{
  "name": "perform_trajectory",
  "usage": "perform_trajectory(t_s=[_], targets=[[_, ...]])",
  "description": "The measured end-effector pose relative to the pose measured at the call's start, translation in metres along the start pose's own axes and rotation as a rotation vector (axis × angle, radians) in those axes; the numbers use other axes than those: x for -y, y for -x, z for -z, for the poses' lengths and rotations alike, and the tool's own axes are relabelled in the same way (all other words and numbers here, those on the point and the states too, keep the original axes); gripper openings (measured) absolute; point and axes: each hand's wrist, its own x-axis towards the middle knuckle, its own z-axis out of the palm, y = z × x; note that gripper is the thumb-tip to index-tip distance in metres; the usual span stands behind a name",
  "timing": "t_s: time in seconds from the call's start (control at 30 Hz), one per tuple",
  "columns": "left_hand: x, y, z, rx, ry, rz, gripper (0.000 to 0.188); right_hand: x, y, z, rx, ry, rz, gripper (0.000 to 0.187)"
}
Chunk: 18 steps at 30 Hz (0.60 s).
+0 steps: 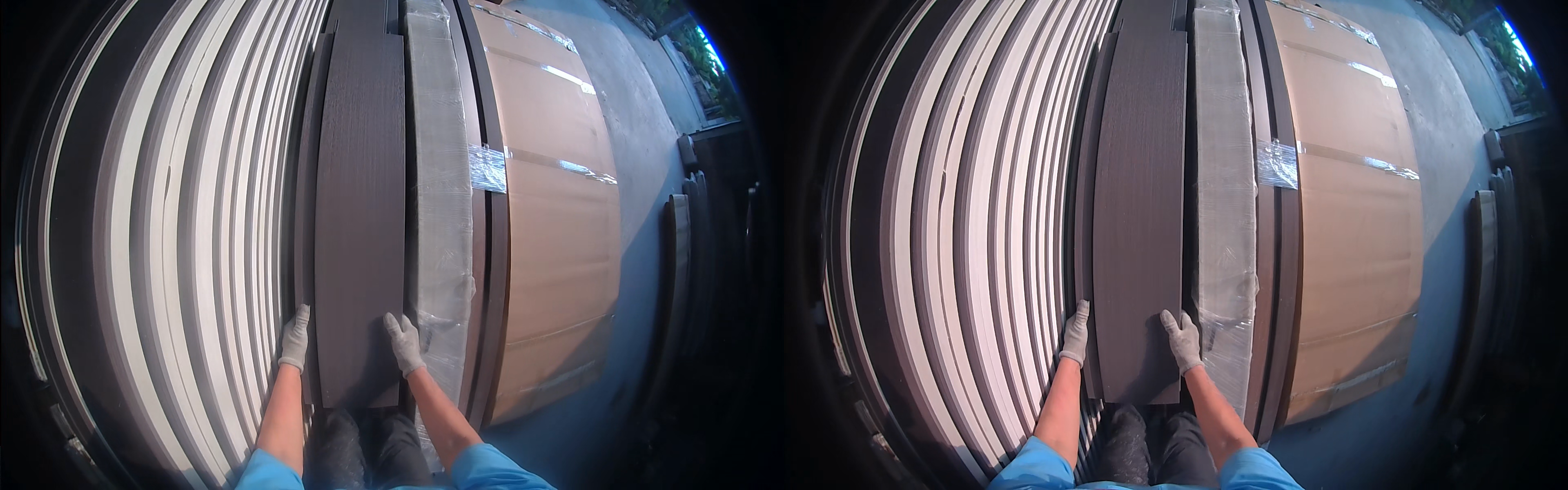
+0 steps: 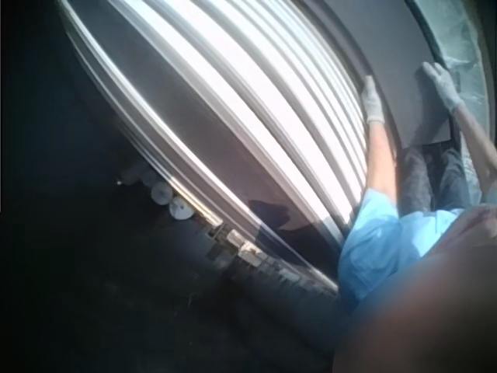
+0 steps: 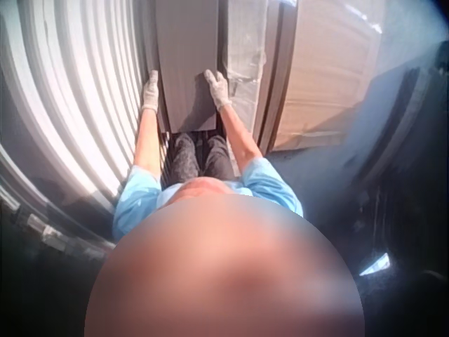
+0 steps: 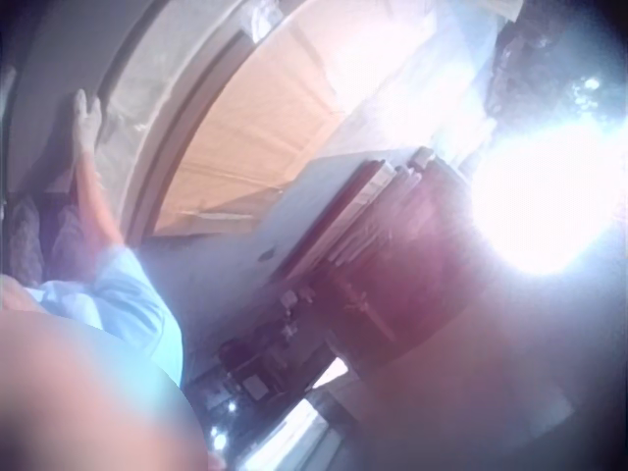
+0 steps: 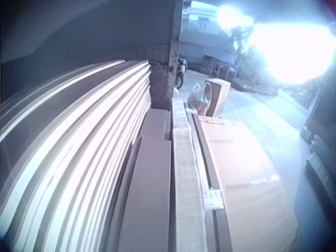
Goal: The person picks up large flat panels from a rack, places them on a workbench, and uses a blue utility knife to cut or trim edges. The person then stacks the trimmed panels and repeats the process with additional panels.
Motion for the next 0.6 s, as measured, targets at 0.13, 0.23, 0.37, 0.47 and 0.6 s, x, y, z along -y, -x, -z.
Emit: perform_trajectory(t_s=[0.13, 0.23, 0.37, 0.47, 0.6], targets=[[-0.046, -0.018, -0.013, -0.121, -0.186, -0.102, 0.071, 0.023, -0.055, -0.002, 0.027, 0.158, -0.097, 0.078], [-0.046, 0.013, -0.020, -0.318, -0.227, -0.580, 0.061, 0.037, -0.082, 0.003, 0.097, 0.222, -0.116, 0.083], [0.014, 0.110, -0.019, -0.421, -0.110, -0.307, 0.037, 0.028, -0.036, 0.012, 0.004, 0.195, 0.001, 0.087], [0.053, 0.138, -0.020, -0.174, 0.408, 0.504, 0.073, -0.006, 0.036, 0.013, -0.099, 0.012, -0.124, 0.090], [0.066, 0.107, -0.035, 0.102, 1.036, 0.578, 0.096, -0.050, 0.076, -0.011, -0.075, -0.895, -0.562, 0.078]])
